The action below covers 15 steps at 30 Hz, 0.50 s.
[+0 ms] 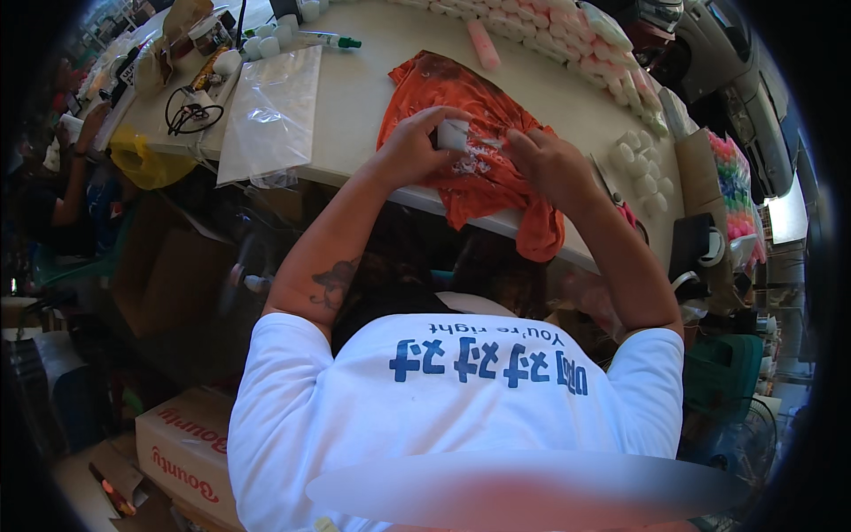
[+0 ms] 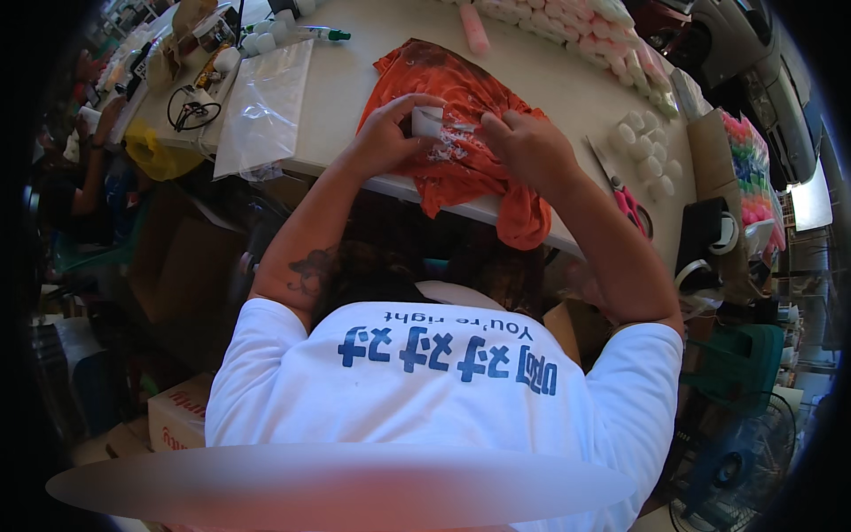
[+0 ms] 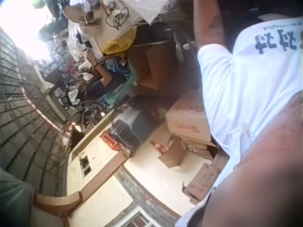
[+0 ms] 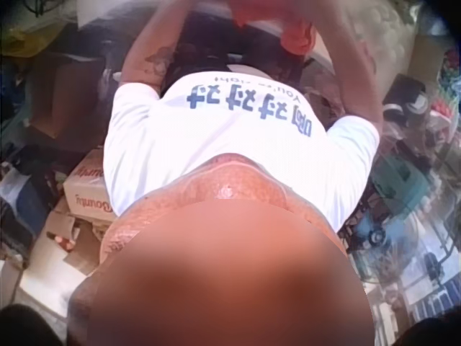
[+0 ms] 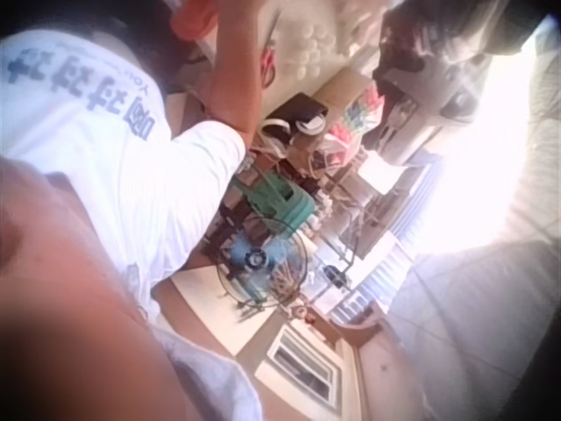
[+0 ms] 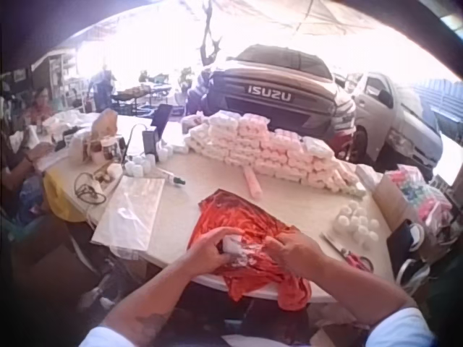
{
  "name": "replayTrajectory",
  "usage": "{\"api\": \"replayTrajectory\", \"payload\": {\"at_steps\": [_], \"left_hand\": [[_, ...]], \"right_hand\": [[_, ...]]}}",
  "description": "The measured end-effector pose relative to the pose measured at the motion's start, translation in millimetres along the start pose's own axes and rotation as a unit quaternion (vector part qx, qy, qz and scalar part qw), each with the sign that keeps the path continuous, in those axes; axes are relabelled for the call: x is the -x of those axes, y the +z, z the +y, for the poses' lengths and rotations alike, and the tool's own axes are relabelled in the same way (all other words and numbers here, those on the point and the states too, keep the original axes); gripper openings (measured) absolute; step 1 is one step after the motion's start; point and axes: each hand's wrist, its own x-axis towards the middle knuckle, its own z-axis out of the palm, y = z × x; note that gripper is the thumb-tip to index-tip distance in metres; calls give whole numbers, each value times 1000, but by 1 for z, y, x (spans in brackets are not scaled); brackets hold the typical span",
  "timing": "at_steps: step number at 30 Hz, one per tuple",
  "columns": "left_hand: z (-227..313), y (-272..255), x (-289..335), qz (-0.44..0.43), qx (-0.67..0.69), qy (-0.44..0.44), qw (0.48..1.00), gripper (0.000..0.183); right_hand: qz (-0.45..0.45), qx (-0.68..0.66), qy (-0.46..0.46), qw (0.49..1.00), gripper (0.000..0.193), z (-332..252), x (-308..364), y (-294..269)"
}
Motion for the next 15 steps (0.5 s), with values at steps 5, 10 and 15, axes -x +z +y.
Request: {"api": "replayTrajectory", "payload": {"at_steps": [5,10,15], "left_hand": [[-1,-1,-1,-7,-39,19,999,52],[-3,1,0,-17,-18,-4,1000,53],[-3,2,0,-4,-47,7,999,52]], "right_hand": [[-3,-2,-55,998,26,1,3,-2],[26,-19,-26,999,26,5,-1,-2],[-23,-53,-41,997,27,3,0,2]]}}
